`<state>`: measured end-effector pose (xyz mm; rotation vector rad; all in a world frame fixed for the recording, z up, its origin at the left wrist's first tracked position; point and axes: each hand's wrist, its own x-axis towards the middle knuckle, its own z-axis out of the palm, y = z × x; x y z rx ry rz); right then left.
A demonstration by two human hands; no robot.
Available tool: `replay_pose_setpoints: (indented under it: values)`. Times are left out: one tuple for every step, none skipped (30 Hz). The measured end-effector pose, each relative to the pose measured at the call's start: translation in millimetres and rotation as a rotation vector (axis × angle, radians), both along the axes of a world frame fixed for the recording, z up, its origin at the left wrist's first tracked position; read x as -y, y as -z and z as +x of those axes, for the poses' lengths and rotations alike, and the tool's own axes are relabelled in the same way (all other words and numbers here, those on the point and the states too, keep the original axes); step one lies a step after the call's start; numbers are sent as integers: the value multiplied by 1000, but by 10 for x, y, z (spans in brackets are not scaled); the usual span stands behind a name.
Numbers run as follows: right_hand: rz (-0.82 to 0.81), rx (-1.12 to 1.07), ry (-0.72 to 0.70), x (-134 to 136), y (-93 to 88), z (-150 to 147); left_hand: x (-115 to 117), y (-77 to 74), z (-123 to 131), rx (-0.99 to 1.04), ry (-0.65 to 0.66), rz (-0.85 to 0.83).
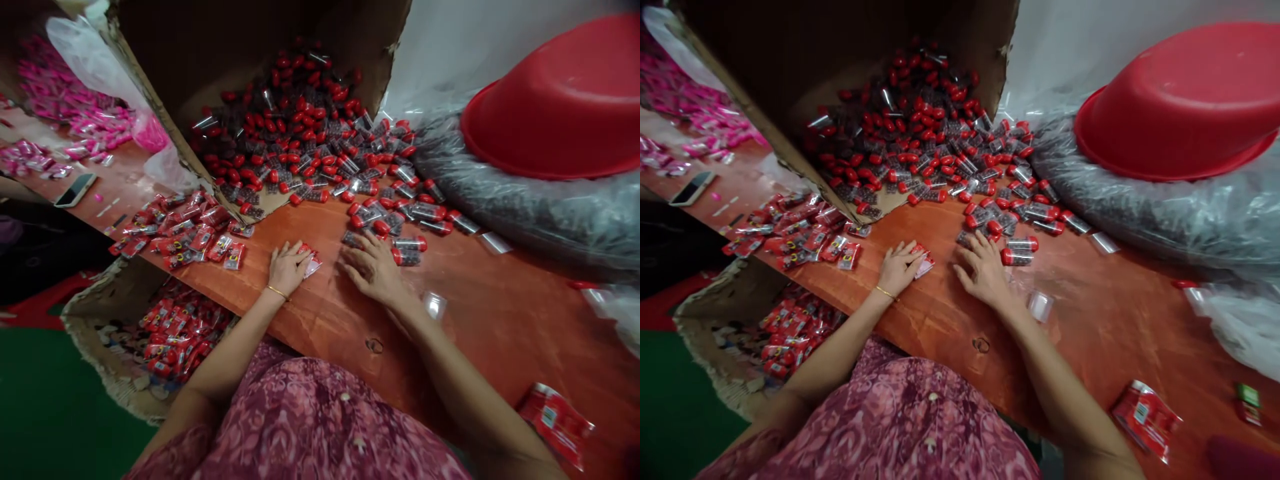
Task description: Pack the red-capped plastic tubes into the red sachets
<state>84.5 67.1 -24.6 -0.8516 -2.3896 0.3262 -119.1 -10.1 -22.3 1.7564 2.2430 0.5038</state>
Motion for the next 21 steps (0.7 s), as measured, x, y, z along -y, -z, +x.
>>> replay_pose_setpoints:
  values:
    - [-44, -63, 9, 63, -26, -67, -2, 23, 3, 13, -19, 28]
    - [-107, -125, 34, 122, -54, -138, -4, 39, 7, 21, -40, 61]
    - [-193, -183, 70, 176, -81, -212, -4, 43, 12, 24, -63, 100]
    - [-297, -237, 107, 223, -105, -290, 0, 35, 19, 22, -85, 143]
    - [-409, -286, 134, 262, -123, -371, 10, 14, 29, 19, -103, 188]
    - [-516, -334, 148, 291, -137, -453, 24, -17, 41, 14, -112, 231]
    - [-613, -385, 142, 311, -146, -536, 42, -56, 56, 7, -111, 270]
    - [-696, -439, 122, 322, -152, -615, 62, -97, 74, -2, -103, 305]
    - [-765, -497, 96, 327, -157, -688, 82, -138, 92, -14, -89, 335]
    - [-822, -554, 74, 328, -162, -751, 102, -175, 111, -24, -72, 356]
    - [-870, -608, 56, 326, -167, -802, 121, -206, 129, -31, -51, 369]
    - [-908, -653, 46, 323, -174, -837, 138, -230, 144, -29, -29, 376]
    - [-934, -687, 45, 320, -181, -857, 154, -248, 156, -13, -18, 380]
    - [-947, -712, 56, 317, -189, -860, 168, -259, 163, 18, -25, 385]
    - [-949, -731, 75, 314, -195, -849, 181, -267, 167, 69, -55, 390]
    - [-944, -747, 98, 313, -200, -826, 191, -272, 170, 146, -104, 392]
    - [-932, -761, 122, 313, -204, -795, 197, -277, 173, 253, -161, 384]
    - [-916, -770, 142, 317, -204, -760, 200, -282, 180, 393, -211, 355]
    - [-896, -772, 158, 325, -203, -725, 199, -288, 193, 559, -240, 301]
    - [-875, -764, 167, 338, -199, -691, 195, -296, 215, 739, -251, 234]
    - [-856, -745, 172, 357, -193, -661, 188, -304, 245, 917, -259, 169]
